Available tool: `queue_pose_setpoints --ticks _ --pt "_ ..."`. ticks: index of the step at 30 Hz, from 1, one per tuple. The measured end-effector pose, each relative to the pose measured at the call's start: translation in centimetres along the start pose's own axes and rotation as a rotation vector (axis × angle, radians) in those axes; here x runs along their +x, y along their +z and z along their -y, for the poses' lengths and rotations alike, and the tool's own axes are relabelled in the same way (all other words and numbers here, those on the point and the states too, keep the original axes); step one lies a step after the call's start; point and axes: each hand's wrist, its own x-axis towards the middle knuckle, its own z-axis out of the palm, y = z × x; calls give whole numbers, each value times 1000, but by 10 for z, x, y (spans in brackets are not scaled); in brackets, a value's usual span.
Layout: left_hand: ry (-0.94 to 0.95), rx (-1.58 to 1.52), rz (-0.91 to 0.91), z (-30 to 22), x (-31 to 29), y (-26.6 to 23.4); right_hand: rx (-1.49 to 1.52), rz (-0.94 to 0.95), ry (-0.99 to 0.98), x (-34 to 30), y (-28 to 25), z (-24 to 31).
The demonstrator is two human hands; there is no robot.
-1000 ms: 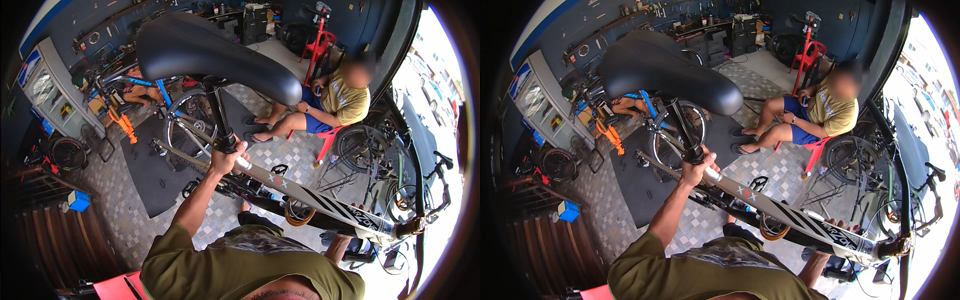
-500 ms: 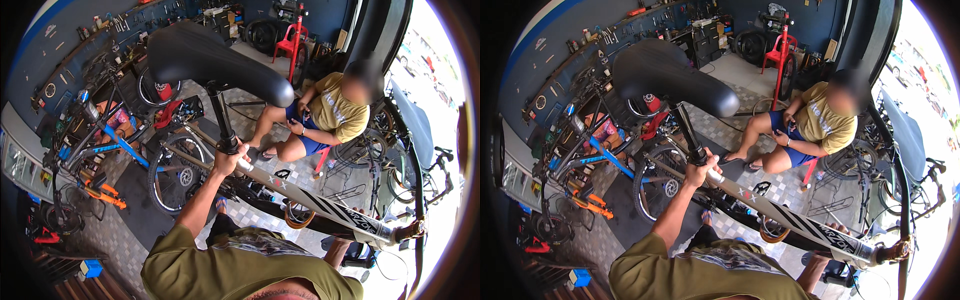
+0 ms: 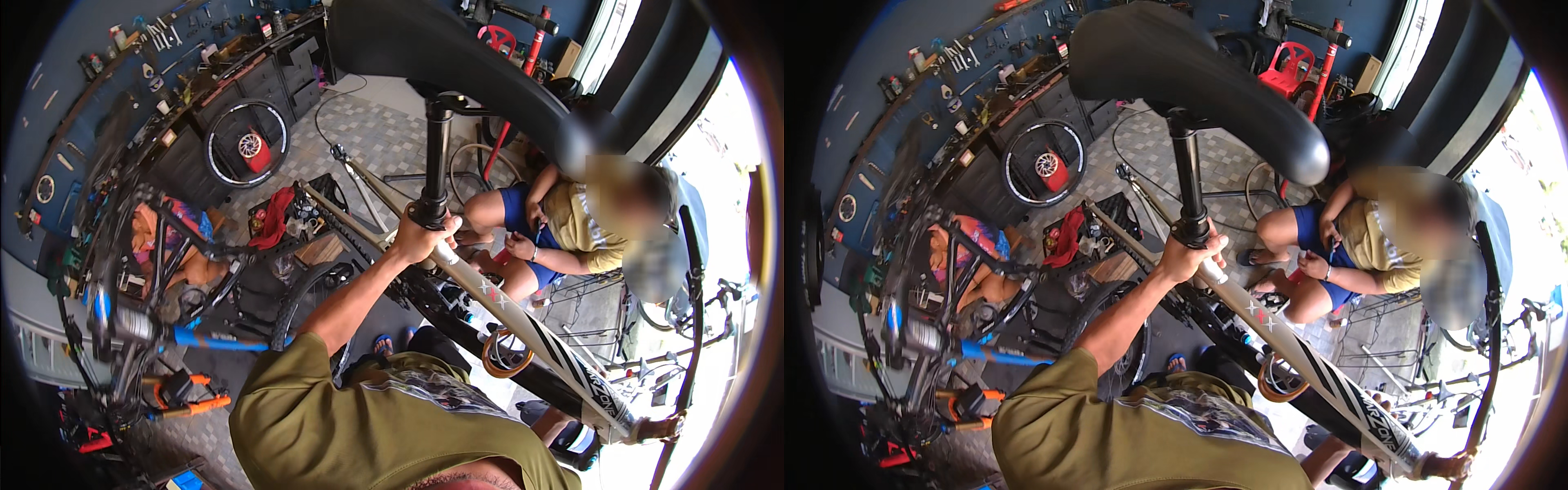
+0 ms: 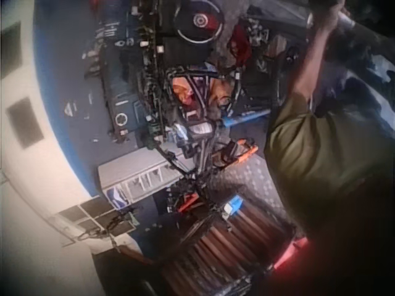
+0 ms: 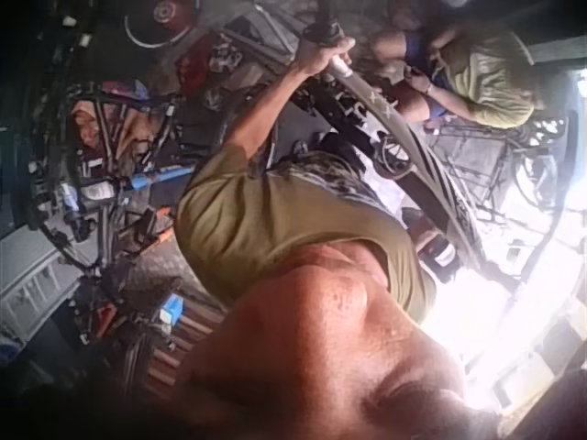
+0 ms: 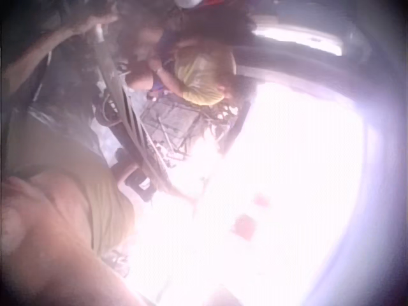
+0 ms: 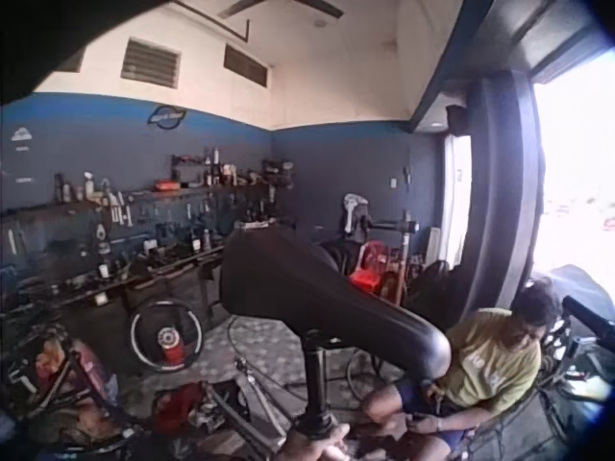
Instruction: The person works on a bicycle wheel's cassette, repeatedly inserting and removing small metal spacers between the sprockets. They then move the wheel aside, pick up a bicycle frame, and adjust the seat post and saddle angle.
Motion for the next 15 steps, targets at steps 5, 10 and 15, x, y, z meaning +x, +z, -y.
queue_pose_setpoints --ticks 5,10,15 --pt "-94 -48 47 12 101 -45 -34 -155 -23 47 29 -83" --pt "-130 69 115 35 209 -94 -16 -250 0 118 45 -186" --pt "-132 50 134 35 321 -133 68 -353 80 210 89 -306"
